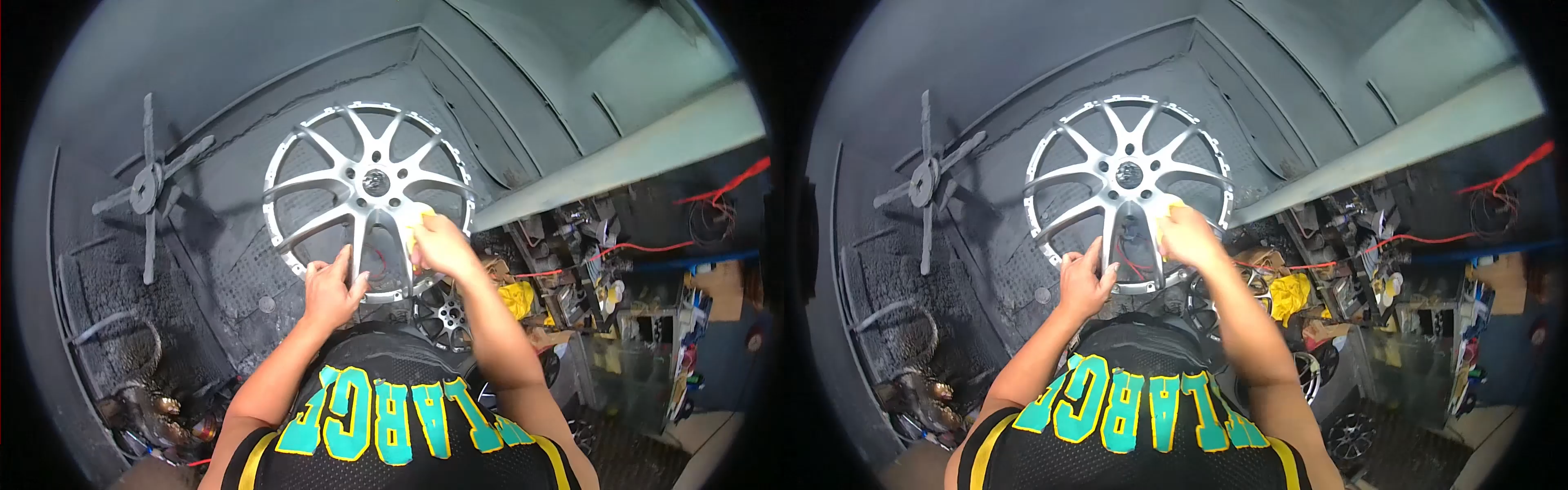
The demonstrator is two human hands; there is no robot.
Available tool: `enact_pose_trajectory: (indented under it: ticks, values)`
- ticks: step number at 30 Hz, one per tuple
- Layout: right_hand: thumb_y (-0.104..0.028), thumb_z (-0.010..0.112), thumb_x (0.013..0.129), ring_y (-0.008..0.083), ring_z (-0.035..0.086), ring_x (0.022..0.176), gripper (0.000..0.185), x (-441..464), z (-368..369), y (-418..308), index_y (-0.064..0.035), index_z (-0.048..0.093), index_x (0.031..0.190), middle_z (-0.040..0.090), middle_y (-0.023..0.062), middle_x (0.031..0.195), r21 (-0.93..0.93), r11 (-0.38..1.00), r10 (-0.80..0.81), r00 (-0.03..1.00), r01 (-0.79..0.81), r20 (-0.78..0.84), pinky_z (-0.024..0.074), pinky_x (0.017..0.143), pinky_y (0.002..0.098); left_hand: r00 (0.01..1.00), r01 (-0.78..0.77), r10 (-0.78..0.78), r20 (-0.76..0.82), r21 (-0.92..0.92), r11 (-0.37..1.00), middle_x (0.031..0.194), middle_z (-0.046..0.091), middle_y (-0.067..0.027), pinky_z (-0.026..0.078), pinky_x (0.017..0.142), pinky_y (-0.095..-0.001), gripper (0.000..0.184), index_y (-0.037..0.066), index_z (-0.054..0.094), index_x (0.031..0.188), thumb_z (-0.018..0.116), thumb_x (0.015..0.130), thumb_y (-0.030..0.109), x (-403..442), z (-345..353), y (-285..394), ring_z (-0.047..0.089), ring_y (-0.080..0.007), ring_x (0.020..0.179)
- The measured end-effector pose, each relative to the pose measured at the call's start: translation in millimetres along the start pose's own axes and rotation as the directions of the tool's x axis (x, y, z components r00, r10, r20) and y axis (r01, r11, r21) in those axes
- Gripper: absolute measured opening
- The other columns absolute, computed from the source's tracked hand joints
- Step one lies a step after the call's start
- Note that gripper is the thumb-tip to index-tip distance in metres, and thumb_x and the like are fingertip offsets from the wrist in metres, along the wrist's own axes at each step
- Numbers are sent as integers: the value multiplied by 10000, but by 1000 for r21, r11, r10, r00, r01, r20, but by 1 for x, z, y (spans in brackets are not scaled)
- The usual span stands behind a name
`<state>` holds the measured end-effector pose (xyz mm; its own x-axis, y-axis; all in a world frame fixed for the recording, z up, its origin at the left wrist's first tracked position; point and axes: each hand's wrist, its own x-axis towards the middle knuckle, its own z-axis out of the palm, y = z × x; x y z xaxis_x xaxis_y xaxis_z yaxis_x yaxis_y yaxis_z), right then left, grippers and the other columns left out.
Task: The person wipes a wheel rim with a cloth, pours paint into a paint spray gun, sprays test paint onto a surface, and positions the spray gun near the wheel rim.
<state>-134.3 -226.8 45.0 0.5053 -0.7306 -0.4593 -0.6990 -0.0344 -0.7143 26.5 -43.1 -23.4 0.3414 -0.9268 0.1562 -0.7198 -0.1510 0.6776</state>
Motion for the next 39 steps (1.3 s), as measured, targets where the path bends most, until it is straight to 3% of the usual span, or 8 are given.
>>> enact_pose_trajectory:
  ticks: [1,11,15,21,25,27,33,39]
  values:
    - [-253,536,925,414,730,790,374,4,11,5,85,687,872,705,293,818,-438,874,-322,927,212,-194,568,742,502,1000,-16,16,16,0,1000,756,699,-144,426,871,-428,599,-17,576,1354,723,878,315,0,2,0,639,-318,739]
    - [-206,620,887,439,682,861,239,-119,47,62,-35,717,1022,682,281,857,-124,938,-249,880,323,405,528,805,540,991,-132,133,-17,39,990,632,614,-73,439,824,-414,559,50,625,1333,725,831,275,5,-35,-54,574,-310,674]
    - [-138,697,852,344,578,1173,261,-136,-13,81,-75,740,1102,654,169,1175,-230,854,-509,841,466,-185,466,994,460,972,-170,155,-175,-71,983,959,687,-136,440,884,-425,536,27,637,1294,728,814,247,16,-48,-44,620,-315,916]
    - [-137,700,911,386,740,919,246,-116,-19,27,-1,671,1113,746,214,986,-194,961,-272,811,198,-518,576,806,448,935,-271,250,-253,-55,961,1091,675,-98,397,936,-432,437,75,667,1180,749,769,200,-17,-54,-28,599,-309,1021]
    - [-285,716,932,409,672,1118,474,-35,47,4,5,633,1297,697,247,1193,-203,942,-319,901,267,-293,530,966,469,941,-219,216,-259,20,976,1175,640,-96,334,1025,-464,442,92,660,1200,745,780,201,-28,-40,-14,572,-296,1117]
    - [-174,623,991,409,643,1193,424,-20,81,9,18,597,1368,657,261,1288,-311,806,-593,685,504,-424,512,1013,463,950,-200,204,-238,44,979,1210,620,-102,309,1078,-475,449,90,650,1215,739,787,195,-28,-35,-8,560,-298,1175]
    - [-34,676,911,388,693,1122,370,-102,61,63,-17,677,1280,713,211,1209,-168,876,-477,863,452,-169,564,934,437,930,-278,246,-273,-85,957,1349,581,-111,284,1124,-481,510,97,620,1273,754,792,197,-26,-9,0,511,-317,1282]
    - [-62,687,795,345,561,1297,414,-86,30,-9,-125,719,1203,663,90,1343,-624,512,-789,610,590,-71,411,1100,520,920,-170,184,-345,71,983,1418,540,-128,318,1082,-466,522,91,558,1333,679,825,102,-2,-26,-28,496,-315,1302]
